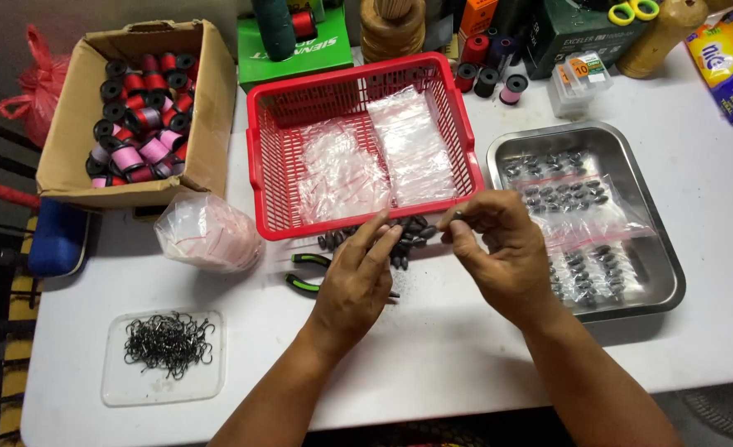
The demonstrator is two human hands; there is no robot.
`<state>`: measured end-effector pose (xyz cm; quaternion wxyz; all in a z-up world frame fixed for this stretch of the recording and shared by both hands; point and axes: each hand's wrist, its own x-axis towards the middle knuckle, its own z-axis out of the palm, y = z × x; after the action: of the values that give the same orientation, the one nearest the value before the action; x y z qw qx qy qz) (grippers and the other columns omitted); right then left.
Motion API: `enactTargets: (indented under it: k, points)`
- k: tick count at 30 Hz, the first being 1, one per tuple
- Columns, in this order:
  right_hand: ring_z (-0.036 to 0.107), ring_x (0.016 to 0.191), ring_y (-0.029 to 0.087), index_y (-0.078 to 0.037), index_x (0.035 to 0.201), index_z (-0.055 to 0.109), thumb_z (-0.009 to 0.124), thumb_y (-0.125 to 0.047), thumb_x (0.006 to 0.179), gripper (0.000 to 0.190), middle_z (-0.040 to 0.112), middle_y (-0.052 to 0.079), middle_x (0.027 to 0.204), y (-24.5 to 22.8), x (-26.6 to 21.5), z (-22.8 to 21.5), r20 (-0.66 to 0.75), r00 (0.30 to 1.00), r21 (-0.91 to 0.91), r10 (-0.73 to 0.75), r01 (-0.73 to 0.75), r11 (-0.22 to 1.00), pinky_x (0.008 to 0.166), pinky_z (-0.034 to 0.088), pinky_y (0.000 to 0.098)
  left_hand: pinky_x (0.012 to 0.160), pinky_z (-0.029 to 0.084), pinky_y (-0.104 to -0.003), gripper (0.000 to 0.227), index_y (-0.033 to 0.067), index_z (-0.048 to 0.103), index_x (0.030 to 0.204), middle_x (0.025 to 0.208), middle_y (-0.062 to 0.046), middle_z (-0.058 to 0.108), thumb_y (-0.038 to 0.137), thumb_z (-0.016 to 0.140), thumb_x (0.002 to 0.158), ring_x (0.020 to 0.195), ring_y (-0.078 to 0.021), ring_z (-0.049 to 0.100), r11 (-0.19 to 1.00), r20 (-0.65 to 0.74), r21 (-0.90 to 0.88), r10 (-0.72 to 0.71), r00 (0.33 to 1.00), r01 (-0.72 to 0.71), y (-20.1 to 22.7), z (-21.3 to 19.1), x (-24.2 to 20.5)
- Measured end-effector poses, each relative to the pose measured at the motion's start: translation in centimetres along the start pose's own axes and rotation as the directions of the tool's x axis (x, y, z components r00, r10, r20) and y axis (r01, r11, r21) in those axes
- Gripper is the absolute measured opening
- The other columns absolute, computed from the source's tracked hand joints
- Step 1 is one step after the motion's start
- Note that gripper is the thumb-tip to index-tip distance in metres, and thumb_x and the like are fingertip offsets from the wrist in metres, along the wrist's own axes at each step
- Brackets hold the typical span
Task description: The person is picking up small lead fishing weights and placing them into small plastic bags, then organizing the bags in a tray.
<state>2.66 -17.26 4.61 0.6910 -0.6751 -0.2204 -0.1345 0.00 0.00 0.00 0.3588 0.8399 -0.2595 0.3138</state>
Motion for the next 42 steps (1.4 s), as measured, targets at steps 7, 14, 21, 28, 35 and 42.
enactTargets:
  k: [7,14,21,28,35,42]
  points:
    - [0.06,0.064,0.019,0.002,0.092,0.04,0.051,0.011,0.084,0.015,0.061,0.02,0.08,0.8,0.2,-2.7,-0.059,0.998,-0.073,-0.034,0.029,0.997,0.064,0.053,0.0295,0.088,0.047,-0.038,0.037,0.0046,0.054,0.12,0.127,-0.018,0.046,0.001,0.05,0.084,0.102,-0.0278,0.06,0.998,-0.036,0.04,-0.047,0.998,0.048,-0.1,-1.4,0.5]
    - [0.06,0.067,0.017,0.0,0.089,0.041,0.055,0.006,0.084,0.017,0.062,0.018,0.081,1.8,-0.8,-2.1,-0.035,0.999,-0.12,-0.013,0.009,0.993,0.066,0.05,0.0287,0.088,0.048,-0.039,0.038,0.0062,0.053,0.12,0.126,-0.017,0.046,0.002,0.055,0.083,0.102,-0.0278,0.06,0.998,-0.03,0.024,-0.061,0.998,0.062,0.2,-1.3,0.2]
    - [0.061,0.064,0.02,0.0,0.091,0.046,0.062,0.003,0.082,0.019,0.063,0.014,0.075,1.2,-1.3,-1.6,-0.002,0.993,-0.328,-0.122,0.115,0.938,0.063,0.049,0.0311,0.088,0.048,-0.039,0.035,0.0054,0.054,0.119,0.127,-0.017,0.046,0.006,0.056,0.084,0.102,-0.0283,0.059,0.998,-0.062,0.007,-0.059,0.996,0.059,-0.1,-0.9,0.2]
    - [0.055,0.054,0.017,-0.004,0.081,0.052,0.066,-0.002,0.081,0.014,0.06,0.008,0.066,1.5,-1.4,-0.3,0.005,0.992,-0.382,-0.122,0.115,0.917,0.057,0.047,0.0313,0.085,0.049,-0.039,0.033,0.0046,0.056,0.117,0.124,-0.017,0.048,0.005,0.057,0.084,0.098,-0.0293,0.061,0.998,-0.085,0.016,-0.052,0.995,0.053,0.0,-1.4,0.5]
    - [0.052,0.048,0.018,-0.005,0.083,0.058,0.067,-0.005,0.077,0.011,0.057,0.006,0.058,2.0,-2.4,1.1,0.029,0.999,-0.351,-0.043,0.05,0.935,0.05,0.046,0.029,0.083,0.05,-0.037,0.032,0.0058,0.058,0.115,0.121,-0.015,0.051,0.008,0.058,0.083,0.095,-0.0265,0.062,0.998,-0.085,0.041,-0.043,0.995,0.046,0.1,-2.0,0.8]
    - [0.053,0.045,0.019,-0.007,0.08,0.057,0.066,-0.006,0.078,0.009,0.056,0.006,0.054,2.1,-2.3,1.7,0.075,0.997,-0.355,-0.034,0.058,0.933,0.047,0.046,0.0291,0.081,0.049,-0.037,0.031,0.0059,0.057,0.115,0.118,-0.014,0.054,0.01,0.059,0.084,0.093,-0.0266,0.063,0.999,-0.073,0.032,-0.039,0.997,0.041,0.3,-2.1,1.0]
